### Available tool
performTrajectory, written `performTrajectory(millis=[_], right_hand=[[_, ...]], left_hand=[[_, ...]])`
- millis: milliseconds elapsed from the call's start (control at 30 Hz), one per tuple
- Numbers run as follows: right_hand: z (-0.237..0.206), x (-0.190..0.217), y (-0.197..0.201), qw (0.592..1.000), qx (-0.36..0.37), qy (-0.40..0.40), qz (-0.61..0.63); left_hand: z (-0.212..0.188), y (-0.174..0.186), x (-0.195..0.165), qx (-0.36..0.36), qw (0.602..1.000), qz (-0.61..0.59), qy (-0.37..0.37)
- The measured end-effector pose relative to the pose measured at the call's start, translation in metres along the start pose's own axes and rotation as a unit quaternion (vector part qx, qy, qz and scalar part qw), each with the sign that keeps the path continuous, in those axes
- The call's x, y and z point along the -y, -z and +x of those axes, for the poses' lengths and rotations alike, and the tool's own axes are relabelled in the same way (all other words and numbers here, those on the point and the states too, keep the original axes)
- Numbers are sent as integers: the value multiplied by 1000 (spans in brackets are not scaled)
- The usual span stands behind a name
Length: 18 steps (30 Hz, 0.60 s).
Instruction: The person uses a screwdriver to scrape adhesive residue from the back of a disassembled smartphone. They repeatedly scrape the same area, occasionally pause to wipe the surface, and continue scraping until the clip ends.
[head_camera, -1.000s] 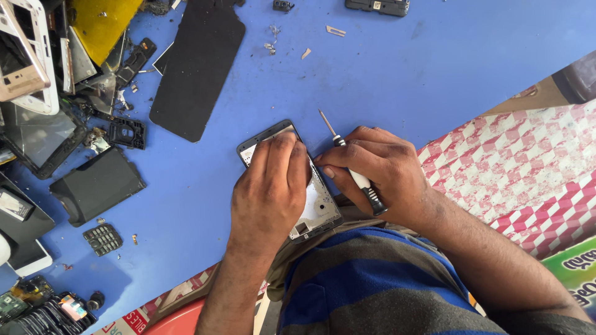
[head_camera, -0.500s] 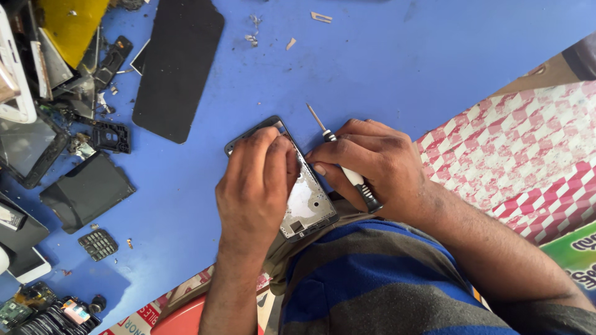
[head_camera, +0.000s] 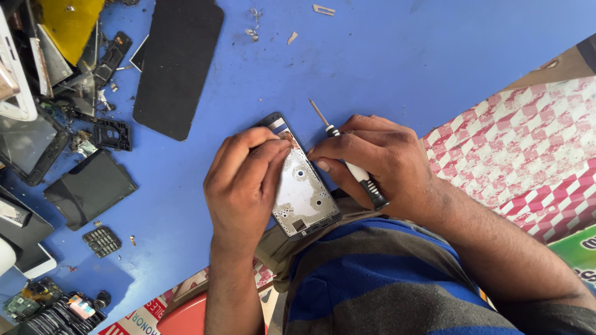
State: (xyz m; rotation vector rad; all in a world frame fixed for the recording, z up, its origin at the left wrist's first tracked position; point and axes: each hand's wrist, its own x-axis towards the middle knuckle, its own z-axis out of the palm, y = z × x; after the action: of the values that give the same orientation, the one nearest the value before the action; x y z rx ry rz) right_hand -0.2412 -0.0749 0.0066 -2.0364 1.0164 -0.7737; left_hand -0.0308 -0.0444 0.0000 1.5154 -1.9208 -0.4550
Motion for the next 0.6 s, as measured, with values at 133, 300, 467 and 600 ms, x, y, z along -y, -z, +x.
performTrajectory(millis=[133, 300, 467, 600], right_hand=[[1, -1, -1, 1000, -7, 15, -2], [1, -1, -1, 1000, -9, 17, -8], [2, -1, -2, 1000, -10, 22, -12], [1, 1, 0, 1000, -8, 18, -15]], left_hand=[[2, 1, -5, 0, 1000, 19, -16], [1, 1, -14, 12, 997, 68, -28], [-1, -1, -17, 40, 992, 118, -36], [-1, -2, -17, 72, 974, 200, -75]])
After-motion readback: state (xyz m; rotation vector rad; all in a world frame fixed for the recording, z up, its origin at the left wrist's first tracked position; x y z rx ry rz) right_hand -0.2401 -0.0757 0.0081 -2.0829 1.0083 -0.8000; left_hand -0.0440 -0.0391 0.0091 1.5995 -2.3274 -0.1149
